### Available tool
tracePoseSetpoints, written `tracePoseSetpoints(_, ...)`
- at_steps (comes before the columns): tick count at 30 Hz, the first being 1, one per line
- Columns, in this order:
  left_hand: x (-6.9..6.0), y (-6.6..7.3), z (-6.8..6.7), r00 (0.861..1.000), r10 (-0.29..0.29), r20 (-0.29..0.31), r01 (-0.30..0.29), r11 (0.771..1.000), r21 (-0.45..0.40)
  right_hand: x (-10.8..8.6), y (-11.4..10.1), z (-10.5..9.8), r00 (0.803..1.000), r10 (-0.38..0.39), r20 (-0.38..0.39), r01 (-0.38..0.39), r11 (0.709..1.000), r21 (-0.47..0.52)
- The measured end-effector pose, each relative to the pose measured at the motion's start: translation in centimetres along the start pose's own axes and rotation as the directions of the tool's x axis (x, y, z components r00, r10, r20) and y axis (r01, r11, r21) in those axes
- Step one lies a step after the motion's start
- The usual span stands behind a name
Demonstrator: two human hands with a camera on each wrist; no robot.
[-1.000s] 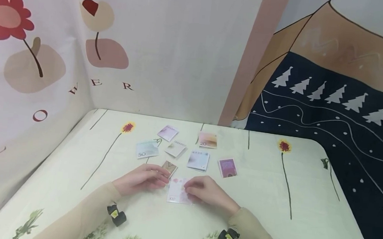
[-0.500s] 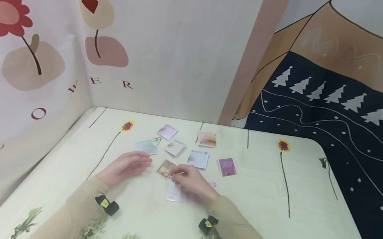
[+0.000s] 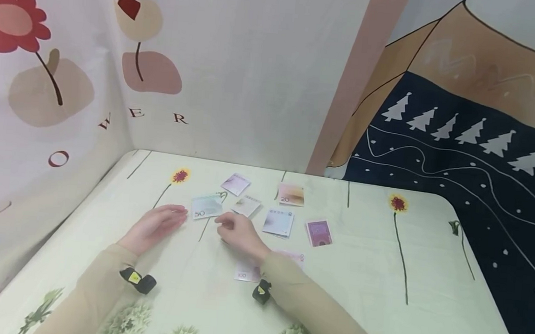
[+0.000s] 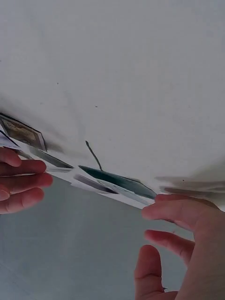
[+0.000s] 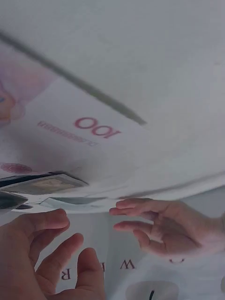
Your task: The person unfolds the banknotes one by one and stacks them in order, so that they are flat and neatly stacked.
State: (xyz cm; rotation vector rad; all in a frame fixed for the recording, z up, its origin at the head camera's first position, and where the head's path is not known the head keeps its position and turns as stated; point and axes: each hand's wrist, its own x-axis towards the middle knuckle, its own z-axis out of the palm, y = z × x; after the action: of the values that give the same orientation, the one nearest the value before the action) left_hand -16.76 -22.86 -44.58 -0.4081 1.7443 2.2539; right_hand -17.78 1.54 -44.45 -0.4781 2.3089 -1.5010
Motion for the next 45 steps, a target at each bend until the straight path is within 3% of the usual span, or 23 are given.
tracePoseSetpoints(5,0.1,0.1,-0.1,1.0,-0.018,-0.021,0.018,1.0,0.007,1.4,-0.3,0.5,0.998,-0.046,-0.032,0.045,0.998,-0.051)
tracePoseSetpoints(14,0.5,0.2,0.4,0.999,-0.034,-0.029,0.034,0.999,0.025,4.0,-0.5,0.6,0.991,-0.07,-0.118,0.066,0.997,-0.043)
tracePoseSetpoints(23,0.7,0.2,1.1,0.998,-0.036,-0.05,0.039,0.998,0.05,6.1,0.8,1.5,0.991,0.037,-0.127,-0.042,0.998,-0.036)
tracePoseSetpoints(33,1.3,0.0,1.8,0.998,-0.008,-0.057,0.013,0.996,0.091,6.8,1.4,1.2,0.996,0.034,-0.088,-0.038,0.998,-0.049)
tracePoseSetpoints(39,1.5,-0.3,2.1,0.996,0.0,-0.095,0.006,0.998,0.064,7.1,1.6,1.4,0.993,-0.007,-0.122,-0.002,0.997,-0.074)
tracePoseSetpoints(45,1.8,-0.7,3.4,0.991,0.02,-0.131,-0.007,0.995,0.098,7.3,1.5,1.8,0.987,-0.031,-0.156,0.012,0.993,-0.12)
